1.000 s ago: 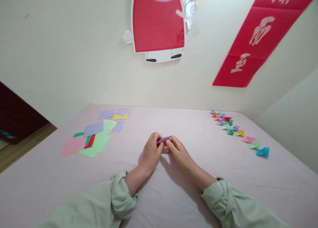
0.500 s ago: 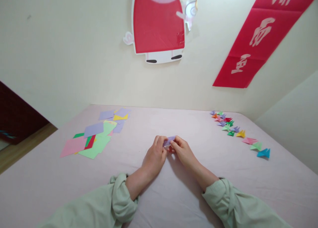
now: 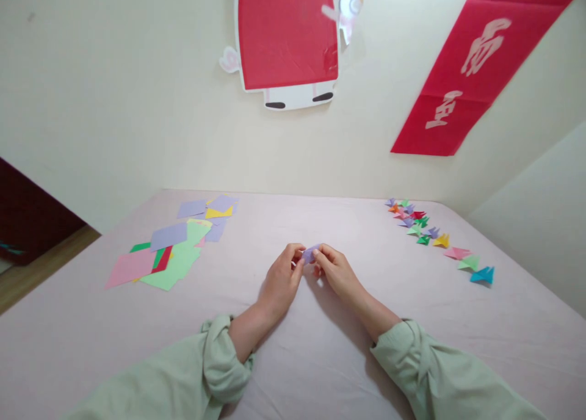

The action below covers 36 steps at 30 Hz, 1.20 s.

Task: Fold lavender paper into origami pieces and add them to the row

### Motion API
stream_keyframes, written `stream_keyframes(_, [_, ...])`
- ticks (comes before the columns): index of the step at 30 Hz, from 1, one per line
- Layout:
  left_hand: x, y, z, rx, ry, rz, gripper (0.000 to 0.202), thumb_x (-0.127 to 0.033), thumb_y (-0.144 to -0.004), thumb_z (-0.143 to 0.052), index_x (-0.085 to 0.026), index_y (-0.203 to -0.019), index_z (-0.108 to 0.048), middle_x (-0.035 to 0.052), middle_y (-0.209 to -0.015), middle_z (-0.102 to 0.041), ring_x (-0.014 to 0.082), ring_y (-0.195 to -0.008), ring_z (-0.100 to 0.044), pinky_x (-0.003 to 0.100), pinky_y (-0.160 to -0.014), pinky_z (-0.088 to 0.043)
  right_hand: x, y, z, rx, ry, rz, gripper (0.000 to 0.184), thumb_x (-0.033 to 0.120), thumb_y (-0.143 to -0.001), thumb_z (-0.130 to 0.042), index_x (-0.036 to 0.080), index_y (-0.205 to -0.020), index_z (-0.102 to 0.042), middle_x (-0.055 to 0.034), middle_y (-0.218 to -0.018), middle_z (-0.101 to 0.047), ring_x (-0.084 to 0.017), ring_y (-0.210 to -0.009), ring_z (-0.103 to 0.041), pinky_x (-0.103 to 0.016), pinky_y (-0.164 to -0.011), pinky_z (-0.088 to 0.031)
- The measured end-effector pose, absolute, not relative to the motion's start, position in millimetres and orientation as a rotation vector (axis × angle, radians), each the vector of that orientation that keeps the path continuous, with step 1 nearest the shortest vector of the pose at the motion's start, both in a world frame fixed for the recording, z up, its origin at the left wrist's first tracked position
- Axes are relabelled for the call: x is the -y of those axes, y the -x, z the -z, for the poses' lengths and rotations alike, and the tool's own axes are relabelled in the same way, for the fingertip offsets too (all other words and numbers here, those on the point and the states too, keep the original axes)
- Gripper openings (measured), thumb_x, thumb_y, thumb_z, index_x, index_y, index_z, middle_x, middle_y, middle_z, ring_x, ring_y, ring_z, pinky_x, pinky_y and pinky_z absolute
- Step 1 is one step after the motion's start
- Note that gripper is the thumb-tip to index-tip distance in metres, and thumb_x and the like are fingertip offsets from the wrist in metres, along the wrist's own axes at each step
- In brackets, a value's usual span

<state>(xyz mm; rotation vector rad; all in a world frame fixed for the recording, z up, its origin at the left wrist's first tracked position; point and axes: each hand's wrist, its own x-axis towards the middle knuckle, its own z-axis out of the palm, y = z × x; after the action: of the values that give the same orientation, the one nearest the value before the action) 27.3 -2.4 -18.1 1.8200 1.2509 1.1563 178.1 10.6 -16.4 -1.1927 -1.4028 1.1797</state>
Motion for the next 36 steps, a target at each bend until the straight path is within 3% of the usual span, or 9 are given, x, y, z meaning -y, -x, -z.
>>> stream_keyframes(7, [4.3,-27.8,17.9,-1.203,-2.003,-1.153,0.020,-0.013,-0.091,-0.044,-0.023,-0.105,-0.055,0.0025,-0.099,-0.063,0.0159,-0.093,-0.059,0.029,-0.083,-0.046,-10.5,-176.7,18.1,1.392,1.180,-1.220,0.028,0.046,-0.082,-0.056,0.018,-0.073,-0.055,0.0039,-0.059,-0.051,-0.011,-0.053,-0.049,-0.025,-0.055,-0.039])
stream_keyframes(14, [4.2,-27.2,19.8,-1.237,-2.098,-1.125,0.019,-0.015,-0.091,-0.044,-0.023,-0.102,-0.057,0.0030,-0.098,-0.064,0.0182,-0.094,-0.058,0.031,-0.083,-0.046,-9.8,-175.4,18.6,1.318,1.157,-1.316,0.011,0.028,-0.073,-0.054,0.018,-0.076,-0.057,0.0021,-0.067,-0.057,-0.012,-0.061,-0.052,-0.024,-0.059,-0.042])
stream_keyframes(20, [1.5,-28.6,20.3,-1.240,-1.836,-1.151,0.017,-0.014,-0.089,-0.046,-0.022,-0.098,-0.058,0.0021,-0.097,-0.065,0.0162,-0.091,-0.061,0.028,-0.080,-0.049,-13.7,-176.8,26.3,1.379,1.136,-1.278,0.016,0.019,-0.064,-0.049,0.018,-0.077,-0.058,0.0013,-0.072,-0.059,-0.014,-0.068,-0.053,-0.025,-0.064,-0.043])
stream_keyframes(30, [-1.2,-30.2,26.3,-1.252,-1.694,-1.130,0.015,-0.022,-0.082,-0.059,-0.020,-0.096,-0.055,0.0028,-0.099,-0.061,0.0140,-0.078,-0.060,0.026,-0.069,-0.050,-11.0,-176.1,25.1,1.524,1.116,-1.151,0.020,0.024,-0.078,-0.051,0.017,-0.092,-0.064,-0.0021,-0.086,-0.065,-0.017,-0.080,-0.059,-0.028,-0.073,-0.045])
stream_keyframes(36, [-1.3,-28.0,28.8,-1.259,-1.706,-1.140,0.009,-0.020,-0.085,-0.053,-0.020,-0.094,-0.054,0.0009,-0.094,-0.061,0.0125,-0.074,-0.059,0.026,-0.071,-0.049,-7.0,-174.9,21.6,1.553,1.128,-1.076,0.023,0.026,-0.083,-0.051,0.018,-0.099,-0.066,-0.0047,-0.096,-0.069,-0.019,-0.089,-0.062,-0.031,-0.080,-0.046])
